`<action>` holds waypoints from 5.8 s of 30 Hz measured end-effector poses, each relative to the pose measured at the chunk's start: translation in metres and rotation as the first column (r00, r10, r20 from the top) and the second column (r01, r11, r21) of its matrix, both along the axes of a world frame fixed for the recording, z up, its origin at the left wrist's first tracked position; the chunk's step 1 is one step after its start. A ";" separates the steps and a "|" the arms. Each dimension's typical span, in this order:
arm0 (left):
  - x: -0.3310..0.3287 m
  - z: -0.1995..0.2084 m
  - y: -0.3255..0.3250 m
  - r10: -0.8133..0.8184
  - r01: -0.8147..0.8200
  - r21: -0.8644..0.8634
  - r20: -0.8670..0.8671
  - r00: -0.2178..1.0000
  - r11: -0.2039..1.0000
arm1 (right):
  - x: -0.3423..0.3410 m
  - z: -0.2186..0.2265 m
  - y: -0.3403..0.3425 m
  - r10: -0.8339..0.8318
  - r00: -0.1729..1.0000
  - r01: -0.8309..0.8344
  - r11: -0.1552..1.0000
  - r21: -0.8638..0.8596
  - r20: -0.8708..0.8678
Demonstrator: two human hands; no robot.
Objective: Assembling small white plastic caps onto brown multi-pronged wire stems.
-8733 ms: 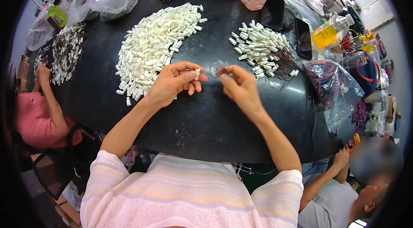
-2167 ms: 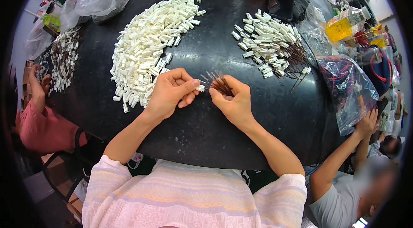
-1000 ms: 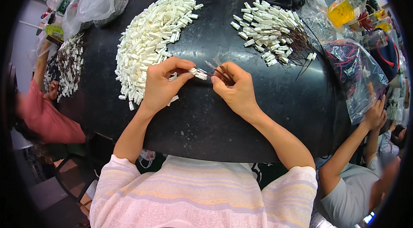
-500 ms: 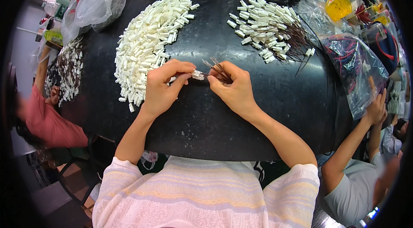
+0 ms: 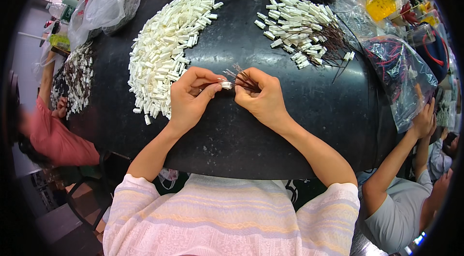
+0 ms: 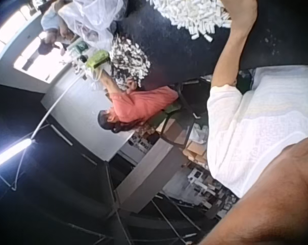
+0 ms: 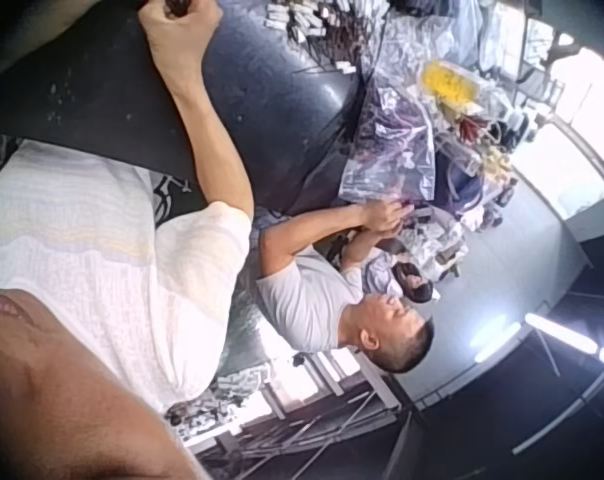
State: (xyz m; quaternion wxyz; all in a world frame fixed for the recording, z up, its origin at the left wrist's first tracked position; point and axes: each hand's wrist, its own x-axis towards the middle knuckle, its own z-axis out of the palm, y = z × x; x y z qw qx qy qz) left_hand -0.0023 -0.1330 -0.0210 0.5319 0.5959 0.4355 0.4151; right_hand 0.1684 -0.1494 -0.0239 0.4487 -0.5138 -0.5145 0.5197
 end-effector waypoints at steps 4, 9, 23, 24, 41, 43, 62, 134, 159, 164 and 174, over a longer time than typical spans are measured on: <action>-0.005 0.006 0.008 -0.005 0.009 0.088 -0.042 0.999 0.996 | 0.000 -0.004 0.001 -0.014 0.999 0.014 1.000 0.023 -0.029; -0.045 0.027 0.036 0.147 0.211 0.510 -0.574 0.806 0.834 | 0.004 -0.003 0.003 -0.034 0.993 0.026 0.997 -0.067 -0.114; -0.026 0.027 0.021 -0.039 0.217 0.296 -0.508 0.860 0.930 | 0.006 0.002 0.001 0.034 0.993 -0.042 0.997 -0.072 -0.110; -0.024 0.030 0.018 -0.058 0.107 0.107 -0.387 0.920 0.988 | 0.006 0.001 0.001 0.035 0.993 -0.043 0.996 -0.074 -0.110; -0.019 0.014 0.016 -0.101 0.114 0.109 -0.115 0.988 0.988 | 0.004 -0.001 -0.001 0.005 1.000 -0.005 0.999 0.038 0.003; -0.019 0.010 0.016 -0.114 0.178 0.244 -0.254 0.960 0.953 | 0.003 -0.001 -0.002 0.009 1.000 -0.009 1.000 0.024 -0.011; -0.052 0.031 0.029 0.072 0.369 0.408 -0.747 0.661 0.835 | 0.005 -0.001 0.003 -0.030 0.980 0.011 0.995 -0.097 -0.195; -0.014 0.014 0.014 0.017 0.083 -0.340 0.282 0.959 0.937 | 0.002 -0.009 0.001 0.057 0.994 -0.056 0.998 0.020 -0.097; -0.001 0.013 0.001 0.035 -0.010 -0.253 0.094 0.995 0.967 | 0.006 -0.001 0.000 0.052 0.993 -0.050 0.999 0.017 -0.108; 0.004 0.006 -0.002 0.009 -0.002 -0.158 0.045 0.999 0.987 | 0.008 -0.005 -0.002 0.054 0.986 -0.050 0.998 0.030 -0.156; -0.005 0.014 0.013 0.092 -0.092 0.005 -0.155 0.984 0.996 | 0.008 -0.005 0.001 0.061 0.990 -0.056 0.998 0.040 -0.125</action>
